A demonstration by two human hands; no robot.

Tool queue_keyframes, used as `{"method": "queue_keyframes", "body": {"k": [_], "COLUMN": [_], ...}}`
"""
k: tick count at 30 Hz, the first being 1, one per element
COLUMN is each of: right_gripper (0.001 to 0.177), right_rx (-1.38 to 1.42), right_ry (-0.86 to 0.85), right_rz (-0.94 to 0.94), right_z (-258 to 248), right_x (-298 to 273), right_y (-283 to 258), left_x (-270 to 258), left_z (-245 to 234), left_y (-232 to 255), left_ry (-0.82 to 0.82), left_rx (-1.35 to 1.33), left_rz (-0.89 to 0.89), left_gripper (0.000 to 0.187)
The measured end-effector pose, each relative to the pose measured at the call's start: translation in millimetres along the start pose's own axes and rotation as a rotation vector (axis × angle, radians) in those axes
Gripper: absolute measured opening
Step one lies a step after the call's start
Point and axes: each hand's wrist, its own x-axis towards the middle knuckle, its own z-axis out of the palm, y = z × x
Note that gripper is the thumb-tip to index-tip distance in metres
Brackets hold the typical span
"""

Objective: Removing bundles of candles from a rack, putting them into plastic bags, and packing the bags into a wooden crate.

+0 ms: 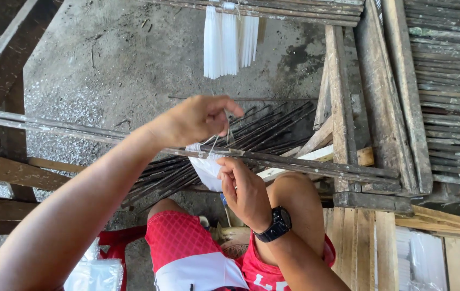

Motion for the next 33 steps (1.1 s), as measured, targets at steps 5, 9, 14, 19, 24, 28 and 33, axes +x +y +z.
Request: {"method": "queue_keyframes", "body": {"k": [5,9,14,19,24,28,33], "right_gripper": [0.030,0.027,0.038,0.056,0.059,0.059,0.048], "right_rx": [0.061,0.014,0.022,0.152,0.073,-0.063,-0.422], "right_ry": [-0.019,-0.053,-0.118,-0.141,-0.098,-0.061,-0.029], "right_rz": [0.011,-0.008,-0.007,0.050,0.040,0.134,0.080], "right_z": [-4.4,3.0,-9.9,-18.9,-28.4,-47.0,-45.1], "right_x": [6.5,5.1,16.2,14.3,13.2,10.5,6.7], "right_y": [-5.5,13.3,-3.5,-2.4,-3.1,-9.3,-20.7], "left_x": [0.5,0.9,-27.7,-47.4,-50.2,-78.6,-105.9], "left_z": [-0.9,6.7,28.8,2.2,-7.7,-35.4,-60.4], "left_y": [1.8,10.7,19.8,-2.3,-115.8,-108.9,-130.3], "left_ry": [-0.007,-0.073,0.006,0.336,0.030,-0.007,0.193], "left_rx": [-0.087,0.251,0.766,0.920,0.995,0.945,1.288], "left_rz": [0.040,0.077,0.259,0.484,-0.230,-0.531,-0.312], "left_gripper": [0.035,0.035,0.028,0.035,0.032,0.012,0.026]}}
